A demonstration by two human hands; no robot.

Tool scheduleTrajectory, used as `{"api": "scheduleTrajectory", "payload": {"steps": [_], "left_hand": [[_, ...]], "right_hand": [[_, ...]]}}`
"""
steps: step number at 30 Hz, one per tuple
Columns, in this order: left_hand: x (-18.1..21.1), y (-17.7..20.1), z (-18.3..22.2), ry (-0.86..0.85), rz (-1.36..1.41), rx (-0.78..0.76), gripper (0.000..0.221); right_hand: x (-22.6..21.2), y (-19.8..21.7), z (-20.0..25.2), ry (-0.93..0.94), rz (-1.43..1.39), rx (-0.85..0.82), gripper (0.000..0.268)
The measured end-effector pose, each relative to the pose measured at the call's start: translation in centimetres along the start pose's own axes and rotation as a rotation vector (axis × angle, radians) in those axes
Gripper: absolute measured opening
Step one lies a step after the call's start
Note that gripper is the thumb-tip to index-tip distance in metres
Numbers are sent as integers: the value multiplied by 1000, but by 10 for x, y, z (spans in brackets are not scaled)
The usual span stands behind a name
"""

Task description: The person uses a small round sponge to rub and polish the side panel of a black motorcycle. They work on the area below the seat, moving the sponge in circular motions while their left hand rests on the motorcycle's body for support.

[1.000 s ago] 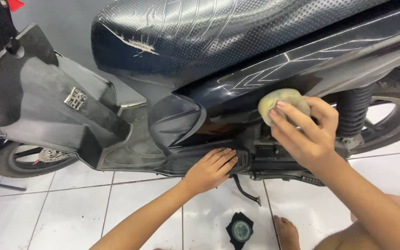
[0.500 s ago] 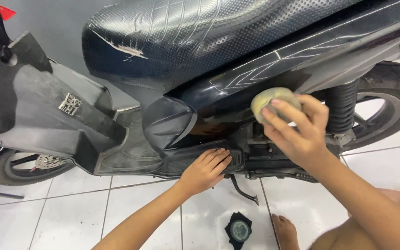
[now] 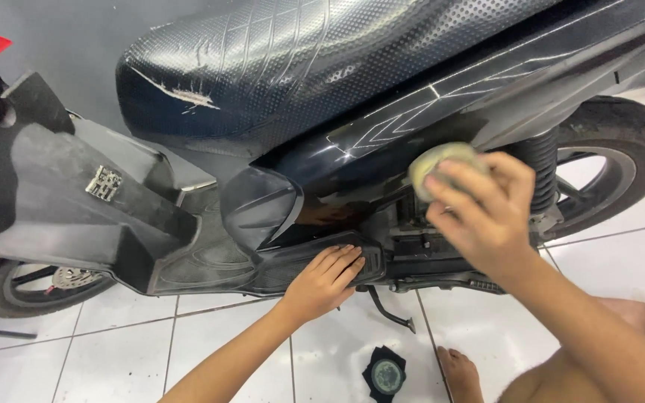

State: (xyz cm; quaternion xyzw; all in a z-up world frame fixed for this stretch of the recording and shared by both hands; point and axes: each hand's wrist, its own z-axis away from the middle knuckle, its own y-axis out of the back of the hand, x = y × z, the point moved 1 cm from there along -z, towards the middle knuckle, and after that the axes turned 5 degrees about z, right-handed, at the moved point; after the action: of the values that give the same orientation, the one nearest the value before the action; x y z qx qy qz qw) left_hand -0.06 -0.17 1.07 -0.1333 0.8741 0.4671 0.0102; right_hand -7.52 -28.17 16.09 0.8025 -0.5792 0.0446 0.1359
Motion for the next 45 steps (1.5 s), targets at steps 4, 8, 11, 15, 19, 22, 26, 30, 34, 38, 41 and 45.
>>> {"api": "scheduleTrajectory", "payload": {"steps": [4,8,11,15,19,22,26,30,34,38,41,45], "left_hand": [[0,0,-2,10,-3,6,51],[0,4,-2,10,17,5,49],[1,10,-6,-18,79,-59,50],[1,11,-7,-16,90,-53,49],[1,11,-8,-6,99,-53,51],[1,8,-5,-1,88,-54,51],[0,9,-7,-10,83,-43,48],[0,5,-6,-7,92,-66,50],[0,7,-4,2,87,-83,54],[1,6,-5,3,93,-82,54],[0,7,-4,-2,75,-82,52],[0,5,-3,4,72,-81,53]], "right_hand": [[1,-3,-12,-15,0,49,31],[-1,4,-1,-3,15,-37,34],[11,10,-10,-83,11,-5,29],[6,12,-7,-62,-24,-91,25],[13,14,-20,-136,7,-16,28],[1,15,-12,-13,-16,-115,15],[23,19,-8,-125,26,-68,26],[15,23,-6,-109,52,-101,29],[28,21,-15,-169,51,4,29],[20,22,-6,-178,15,-72,31],[27,24,-2,-125,7,-126,22],[35,20,1,-114,74,-15,27]]}}
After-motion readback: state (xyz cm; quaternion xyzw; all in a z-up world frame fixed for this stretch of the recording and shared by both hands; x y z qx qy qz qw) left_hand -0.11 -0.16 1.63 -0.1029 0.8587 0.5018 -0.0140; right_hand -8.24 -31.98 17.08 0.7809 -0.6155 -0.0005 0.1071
